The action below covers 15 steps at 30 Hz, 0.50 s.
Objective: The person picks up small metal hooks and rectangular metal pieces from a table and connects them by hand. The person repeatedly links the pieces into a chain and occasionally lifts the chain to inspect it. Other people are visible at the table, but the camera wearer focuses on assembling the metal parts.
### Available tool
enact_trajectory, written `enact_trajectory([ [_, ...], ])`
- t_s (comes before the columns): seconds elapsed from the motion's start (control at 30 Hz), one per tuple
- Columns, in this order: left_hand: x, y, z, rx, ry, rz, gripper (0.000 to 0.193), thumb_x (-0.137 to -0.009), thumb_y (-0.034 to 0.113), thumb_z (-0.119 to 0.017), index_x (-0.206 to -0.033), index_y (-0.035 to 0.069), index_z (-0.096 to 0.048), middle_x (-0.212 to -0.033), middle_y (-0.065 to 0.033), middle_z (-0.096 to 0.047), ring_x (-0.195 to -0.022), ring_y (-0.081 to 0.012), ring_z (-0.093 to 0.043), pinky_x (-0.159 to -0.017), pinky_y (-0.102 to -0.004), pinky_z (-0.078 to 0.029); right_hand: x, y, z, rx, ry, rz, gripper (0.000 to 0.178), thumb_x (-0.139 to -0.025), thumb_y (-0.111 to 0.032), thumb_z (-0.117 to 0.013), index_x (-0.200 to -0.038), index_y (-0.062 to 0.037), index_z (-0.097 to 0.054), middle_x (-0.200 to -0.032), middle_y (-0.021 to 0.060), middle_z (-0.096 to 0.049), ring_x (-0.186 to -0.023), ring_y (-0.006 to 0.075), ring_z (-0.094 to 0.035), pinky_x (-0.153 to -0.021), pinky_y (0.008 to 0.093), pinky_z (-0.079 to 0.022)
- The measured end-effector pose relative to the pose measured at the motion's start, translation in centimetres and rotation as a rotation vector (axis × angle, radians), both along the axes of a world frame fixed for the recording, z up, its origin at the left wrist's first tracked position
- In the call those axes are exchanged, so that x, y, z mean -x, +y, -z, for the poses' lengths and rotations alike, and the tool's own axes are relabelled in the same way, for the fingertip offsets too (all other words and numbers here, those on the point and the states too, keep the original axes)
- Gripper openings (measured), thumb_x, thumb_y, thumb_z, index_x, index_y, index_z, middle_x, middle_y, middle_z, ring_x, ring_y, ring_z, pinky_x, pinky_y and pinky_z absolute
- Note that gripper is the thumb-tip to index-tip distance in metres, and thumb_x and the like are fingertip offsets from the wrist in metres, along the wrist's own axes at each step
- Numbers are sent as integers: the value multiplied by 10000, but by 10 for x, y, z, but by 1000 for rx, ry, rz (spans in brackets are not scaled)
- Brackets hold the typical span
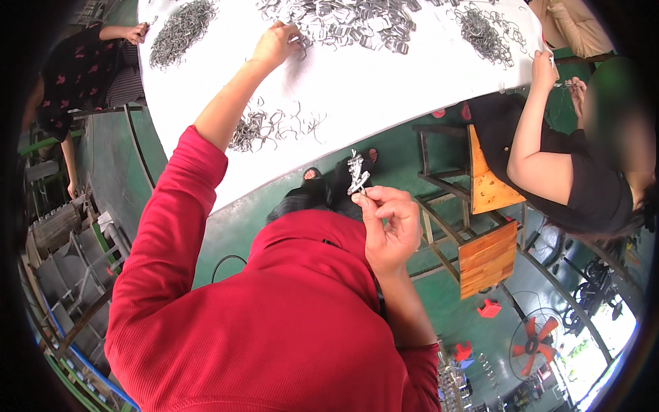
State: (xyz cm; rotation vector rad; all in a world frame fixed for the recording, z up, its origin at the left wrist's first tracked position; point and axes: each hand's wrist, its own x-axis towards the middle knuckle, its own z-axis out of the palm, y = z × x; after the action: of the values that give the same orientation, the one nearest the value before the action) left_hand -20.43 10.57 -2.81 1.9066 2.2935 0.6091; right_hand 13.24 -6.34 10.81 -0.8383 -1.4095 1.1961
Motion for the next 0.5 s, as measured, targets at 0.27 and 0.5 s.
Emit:
enact_trajectory([
  [0.27,-73,-101,-87,67,-906,-52,167,-826,181,-681,-913,40,-661,-841,-22,-678,-799,-83,-605,-723,-244,-473,13,-5,11,-7,5,-6,223,-792,148,-594,-820,-6,-435,-899,159,-595,-754,177,-632,-676,280,-562],
  [0.5,-151,-203,-154,43,-1588,22,153,-860,56,-622,-982,-30,-656,-903,-65,-690,-824,-94,-624,-763,-241,-509,38,-18,17,-13,35,-47,196,-816,119,-589,-818,-2,-434,-915,160,-598,-761,186,-645,-679,273,-553],
])
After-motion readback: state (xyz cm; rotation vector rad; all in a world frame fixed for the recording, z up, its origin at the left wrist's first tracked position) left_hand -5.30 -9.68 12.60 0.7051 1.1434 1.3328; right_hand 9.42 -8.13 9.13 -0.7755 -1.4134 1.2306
